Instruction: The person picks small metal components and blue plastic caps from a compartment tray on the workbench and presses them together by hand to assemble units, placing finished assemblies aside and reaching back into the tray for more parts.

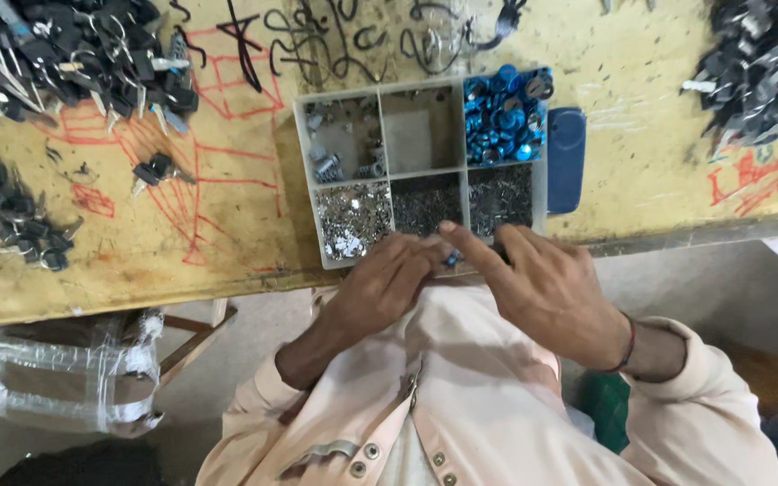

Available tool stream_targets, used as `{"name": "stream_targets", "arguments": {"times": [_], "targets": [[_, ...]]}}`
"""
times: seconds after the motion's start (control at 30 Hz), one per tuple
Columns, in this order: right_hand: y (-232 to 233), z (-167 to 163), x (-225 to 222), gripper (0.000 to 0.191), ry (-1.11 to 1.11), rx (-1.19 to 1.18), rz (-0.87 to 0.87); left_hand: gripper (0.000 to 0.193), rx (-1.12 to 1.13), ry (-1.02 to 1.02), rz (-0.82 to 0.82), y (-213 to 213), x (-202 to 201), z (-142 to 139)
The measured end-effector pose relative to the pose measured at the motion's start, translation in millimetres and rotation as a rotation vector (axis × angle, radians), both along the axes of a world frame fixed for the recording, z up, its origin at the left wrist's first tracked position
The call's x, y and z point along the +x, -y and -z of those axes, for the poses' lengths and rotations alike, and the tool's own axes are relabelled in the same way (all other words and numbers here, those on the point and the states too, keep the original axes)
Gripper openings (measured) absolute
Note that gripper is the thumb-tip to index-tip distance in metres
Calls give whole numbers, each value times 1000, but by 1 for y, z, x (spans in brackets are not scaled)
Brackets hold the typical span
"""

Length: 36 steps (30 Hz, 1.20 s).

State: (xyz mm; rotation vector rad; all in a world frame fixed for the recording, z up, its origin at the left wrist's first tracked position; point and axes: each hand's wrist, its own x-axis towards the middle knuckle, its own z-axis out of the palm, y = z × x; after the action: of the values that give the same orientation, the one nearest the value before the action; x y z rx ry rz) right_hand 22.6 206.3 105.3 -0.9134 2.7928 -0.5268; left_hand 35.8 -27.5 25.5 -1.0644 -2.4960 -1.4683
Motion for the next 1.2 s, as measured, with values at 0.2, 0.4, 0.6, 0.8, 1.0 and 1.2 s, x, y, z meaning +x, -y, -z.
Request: {"name": "stream_targets", "arguments": {"times": [0.2,0.4,0.6,0.8,1.0,1.2], "targets": [[1,6,5,81,6,33,-101,28,178,299,75,-14,1,6],[-30,30,-5,52,88,-301,455,54,515,690,36,-15,-9,-9],[-61,37,-37,40,-459,63,557,18,-337,175,-486,26,-15,-16],[-3,26,-40,13,281,-364,144,12,-395,250,-480,31,-10,-11],[48,51,-40,43,-4,32,-226,9,-222,260,-504,35,-7,-20],[40,56,-40,26,54,110,-217,16,-105,272,-526,29,-3,-13]]}}
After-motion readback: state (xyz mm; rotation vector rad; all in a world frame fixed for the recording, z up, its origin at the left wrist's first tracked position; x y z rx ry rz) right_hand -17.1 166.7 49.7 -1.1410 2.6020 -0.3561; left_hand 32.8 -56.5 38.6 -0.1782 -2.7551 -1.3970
